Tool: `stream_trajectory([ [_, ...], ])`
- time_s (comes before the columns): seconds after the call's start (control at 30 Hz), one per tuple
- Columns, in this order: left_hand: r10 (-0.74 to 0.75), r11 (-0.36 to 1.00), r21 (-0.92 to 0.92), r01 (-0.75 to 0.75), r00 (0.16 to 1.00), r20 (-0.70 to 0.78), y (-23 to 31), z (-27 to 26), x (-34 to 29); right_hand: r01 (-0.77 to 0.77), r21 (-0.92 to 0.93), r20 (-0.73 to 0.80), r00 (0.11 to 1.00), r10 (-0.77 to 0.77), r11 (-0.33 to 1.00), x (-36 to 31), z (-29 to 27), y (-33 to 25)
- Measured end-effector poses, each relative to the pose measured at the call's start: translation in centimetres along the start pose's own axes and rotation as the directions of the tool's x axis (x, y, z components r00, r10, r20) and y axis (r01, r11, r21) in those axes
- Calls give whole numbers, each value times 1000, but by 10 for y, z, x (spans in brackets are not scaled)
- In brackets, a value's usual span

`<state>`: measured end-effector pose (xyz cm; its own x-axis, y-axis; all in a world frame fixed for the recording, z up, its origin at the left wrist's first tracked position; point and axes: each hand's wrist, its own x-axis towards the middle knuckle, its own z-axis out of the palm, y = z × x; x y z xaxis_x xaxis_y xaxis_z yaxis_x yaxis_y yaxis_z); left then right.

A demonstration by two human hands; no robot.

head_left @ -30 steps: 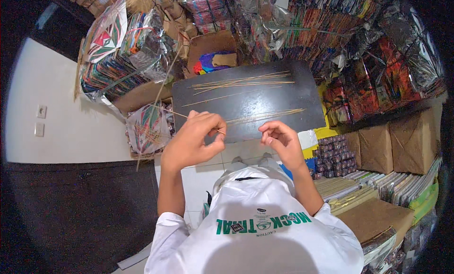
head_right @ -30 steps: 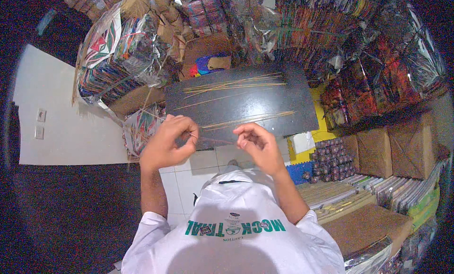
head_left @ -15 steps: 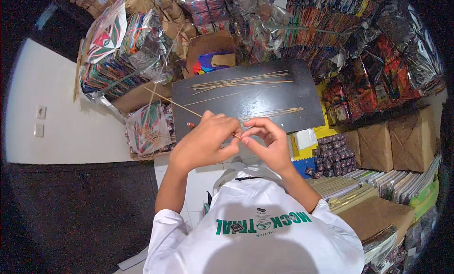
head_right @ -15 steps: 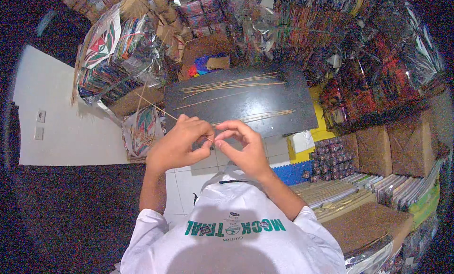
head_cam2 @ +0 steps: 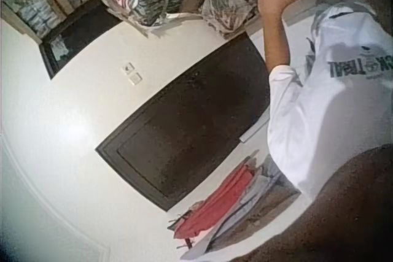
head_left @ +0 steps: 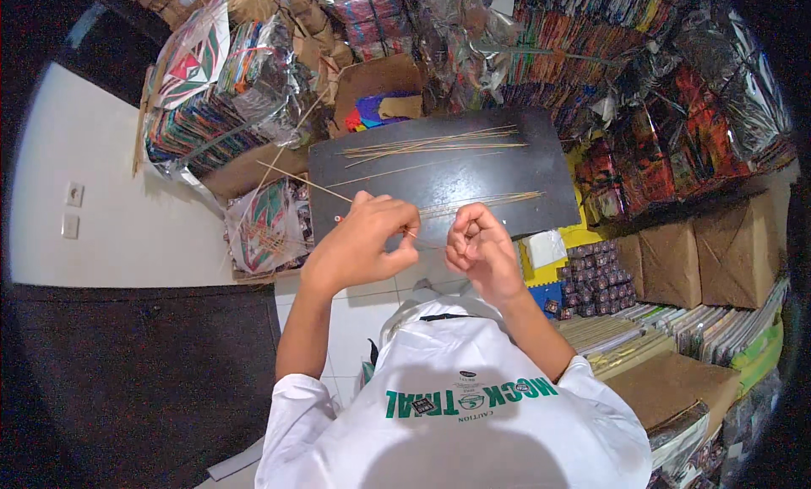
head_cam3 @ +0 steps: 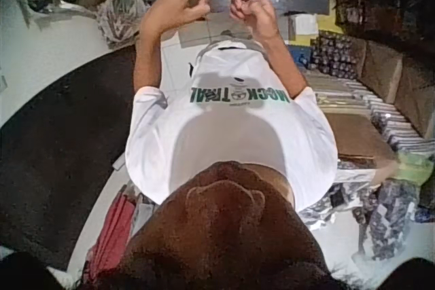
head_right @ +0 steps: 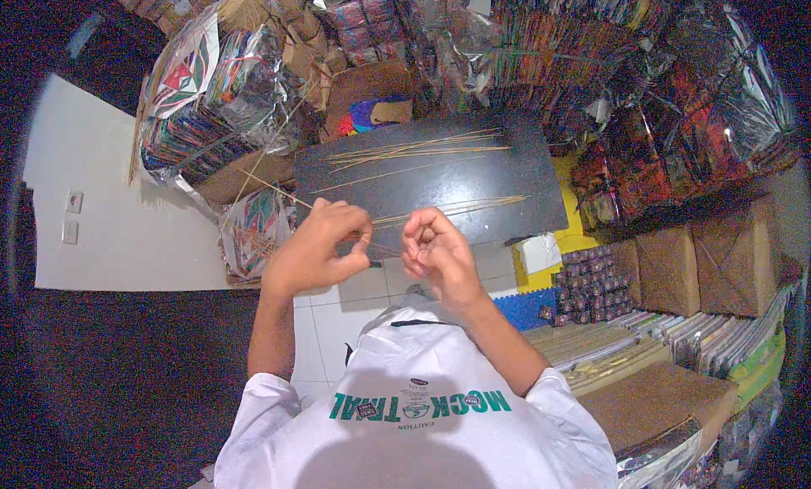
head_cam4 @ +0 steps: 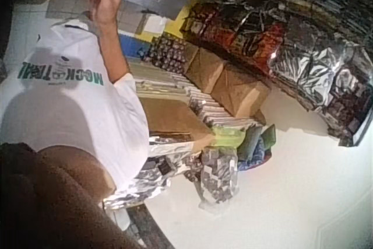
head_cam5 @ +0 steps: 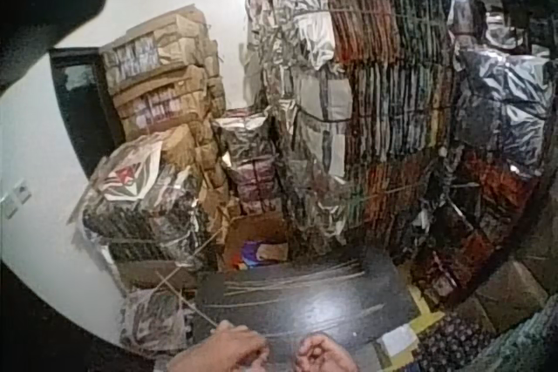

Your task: The person assembles a kite frame by hand, using thin wooden sticks and a small orange tube of adhesive. They apply the adhesive to the ends of the sticks and join them together to form a cross shape on a dark work surface. The person handles the sticks one by one, carefully aligning and pressing the joints.

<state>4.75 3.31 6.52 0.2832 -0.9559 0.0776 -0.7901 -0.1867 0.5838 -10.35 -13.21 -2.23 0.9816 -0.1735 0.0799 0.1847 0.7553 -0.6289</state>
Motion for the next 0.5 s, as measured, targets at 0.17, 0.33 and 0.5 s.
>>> stream_trajectory([
  [0.17, -12, 999, 47, 16, 997, -72, -5, -4, -1, -174, -100, -48, 984, 169, 980, -2, 4, -9],
  [0.33, -35, 994, 96, 42, 997, -70, -5, -15, -2, -245, -363, -103, 969, 222, 899, -4, 2, -6],
  [0.5, -58, 993, 92, 74, 984, -167, -8, -28, -5, -151, -298, 40, 985, 170, 943, -8, -13, -4],
])
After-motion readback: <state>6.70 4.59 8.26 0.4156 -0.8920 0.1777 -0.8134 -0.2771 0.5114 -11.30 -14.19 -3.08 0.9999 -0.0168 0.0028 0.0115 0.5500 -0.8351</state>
